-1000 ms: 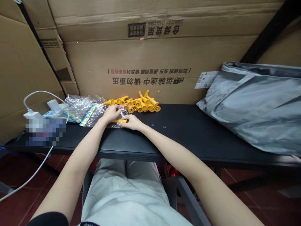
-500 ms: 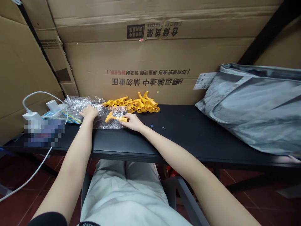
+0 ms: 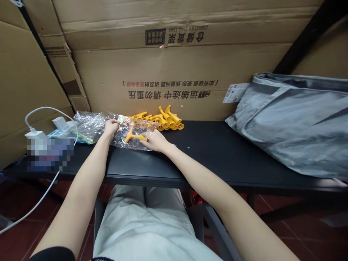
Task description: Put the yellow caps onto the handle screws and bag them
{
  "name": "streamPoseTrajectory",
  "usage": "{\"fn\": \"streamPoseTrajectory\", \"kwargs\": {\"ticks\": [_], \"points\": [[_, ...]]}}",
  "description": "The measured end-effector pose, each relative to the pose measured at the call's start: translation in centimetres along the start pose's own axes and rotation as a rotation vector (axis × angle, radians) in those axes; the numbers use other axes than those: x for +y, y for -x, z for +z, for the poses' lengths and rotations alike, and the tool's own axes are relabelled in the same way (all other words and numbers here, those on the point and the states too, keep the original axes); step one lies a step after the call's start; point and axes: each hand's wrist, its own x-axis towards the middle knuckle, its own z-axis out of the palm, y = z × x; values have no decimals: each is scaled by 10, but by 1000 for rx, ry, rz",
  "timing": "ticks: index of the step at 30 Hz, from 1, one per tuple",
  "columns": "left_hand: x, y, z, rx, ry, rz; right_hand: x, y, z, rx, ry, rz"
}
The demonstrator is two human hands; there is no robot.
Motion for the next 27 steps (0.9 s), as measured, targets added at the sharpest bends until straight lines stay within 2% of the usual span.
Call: {"fn": "streamPoseTrajectory", "kwargs": {"ticks": [3,7,11,16,18,23,27], "points": [[-5,3,6,-21,35,-37,0,1,-1,-70,-61,11],[-9,7,14,-40,74,-64,2,-2,5,-65,-249,-28],[-9,11,22,-49,145,-111,11,-8,16,-40,-559,39],[-12,8,23,25,187,-133,18,-13,24,-164,-1092,162],[-14,4,20,50,175,-124,20,-13,24,-169,-1203,168],[-19,-9,8,3,67,-49,21,-11,24,-186,-1239,147],[-21,-16,-5,-179,-10,-1,22,-11,25,-167,-1078,128]]}}
